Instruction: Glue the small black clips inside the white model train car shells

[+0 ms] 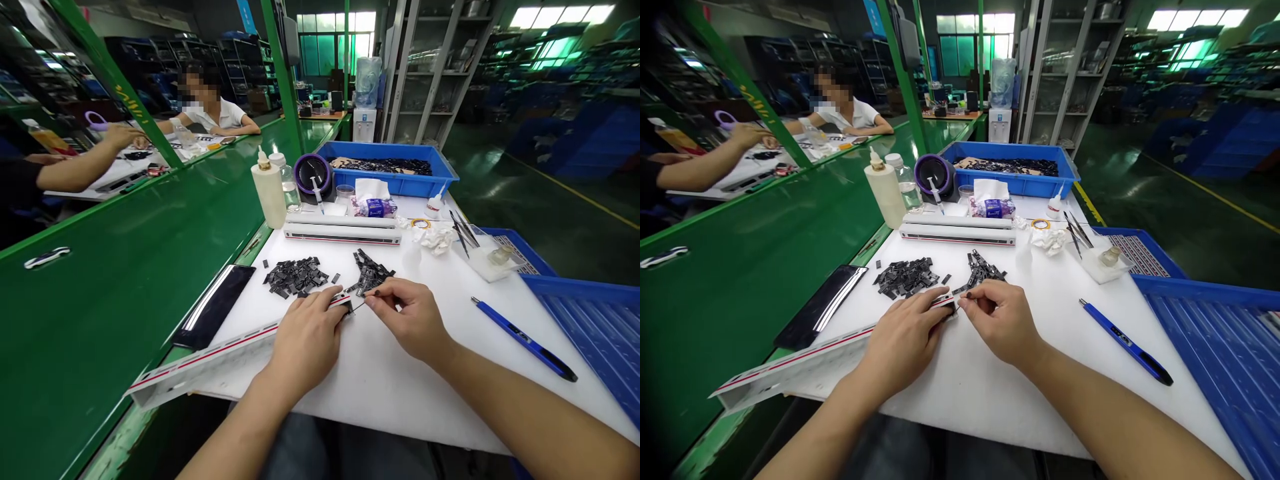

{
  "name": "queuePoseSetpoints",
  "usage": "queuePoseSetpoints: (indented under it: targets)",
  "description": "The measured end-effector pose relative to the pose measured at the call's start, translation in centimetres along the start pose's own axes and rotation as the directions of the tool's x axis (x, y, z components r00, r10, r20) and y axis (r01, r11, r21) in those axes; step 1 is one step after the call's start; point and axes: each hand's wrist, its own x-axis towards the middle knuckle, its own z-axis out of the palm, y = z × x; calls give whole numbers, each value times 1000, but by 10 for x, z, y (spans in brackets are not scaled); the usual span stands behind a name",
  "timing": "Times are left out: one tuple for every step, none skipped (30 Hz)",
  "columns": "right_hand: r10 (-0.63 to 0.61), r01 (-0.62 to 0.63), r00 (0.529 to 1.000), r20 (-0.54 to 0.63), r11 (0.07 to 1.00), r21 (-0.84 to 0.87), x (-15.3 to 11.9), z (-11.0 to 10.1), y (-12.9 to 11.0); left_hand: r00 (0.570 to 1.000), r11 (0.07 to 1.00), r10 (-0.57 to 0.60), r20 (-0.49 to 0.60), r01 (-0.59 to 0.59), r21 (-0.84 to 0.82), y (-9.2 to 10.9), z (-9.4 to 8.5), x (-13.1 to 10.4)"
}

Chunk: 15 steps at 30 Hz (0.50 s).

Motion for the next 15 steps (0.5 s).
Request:
queuePoseSetpoints:
  targets:
    - [5,-5,1000,-14,1000,8,0,-1,0,1000,1000,0,4,0,1,0,0,0]
    - [7,-7,999,-35,1000,16,0,-2,0,1000,1000,-1,7,1,2,0,0,0]
    - [4,-3,998,-57,1000,24,0,-4,-1,1000,1000,-2,10,2,3,0,0,1]
    - [-5,7,997,-77,1000,29,0,-6,-2,1000,1000,-2,13,2,4,0,0,1]
    - [-22,25,995,-97,999,30,0,-10,-3,1000,1000,-3,16,3,6,1,-1,2]
    - [-49,51,991,-121,998,21,1,-14,-5,1000,1000,-5,19,5,8,1,-1,2]
    - [-91,92,983,-159,996,-1,3,-21,-7,1000,1000,-7,21,6,10,1,-1,2]
    - [-144,137,967,-210,989,-48,5,-29,-9,1000,1000,-8,23,8,13,1,-1,2]
    - [-204,176,938,-280,977,-123,9,-41,-11,1000,1000,-9,25,9,15,1,-2,3]
    - [-271,199,890,-366,954,-223,13,-54,-12,1000,1000,-9,28,9,18,1,-2,3]
    - [-335,190,824,-458,924,-333,18,-70,-13,1000,1000,-8,30,7,22,0,-2,3]
    - [-383,142,748,-542,890,-433,23,-88,-12,1000,1000,-3,31,2,27,0,-2,3]
    - [-407,65,678,-612,863,-501,27,-107,-10,1000,1000,3,29,-4,31,-1,-2,3]
    - [-403,-26,627,-666,845,-535,31,-127,-7,1000,999,10,23,-11,36,-2,-1,3]
    - [-381,-118,591,-711,831,-543,34,-146,-3,1000,999,17,14,-17,42,-3,0,3]
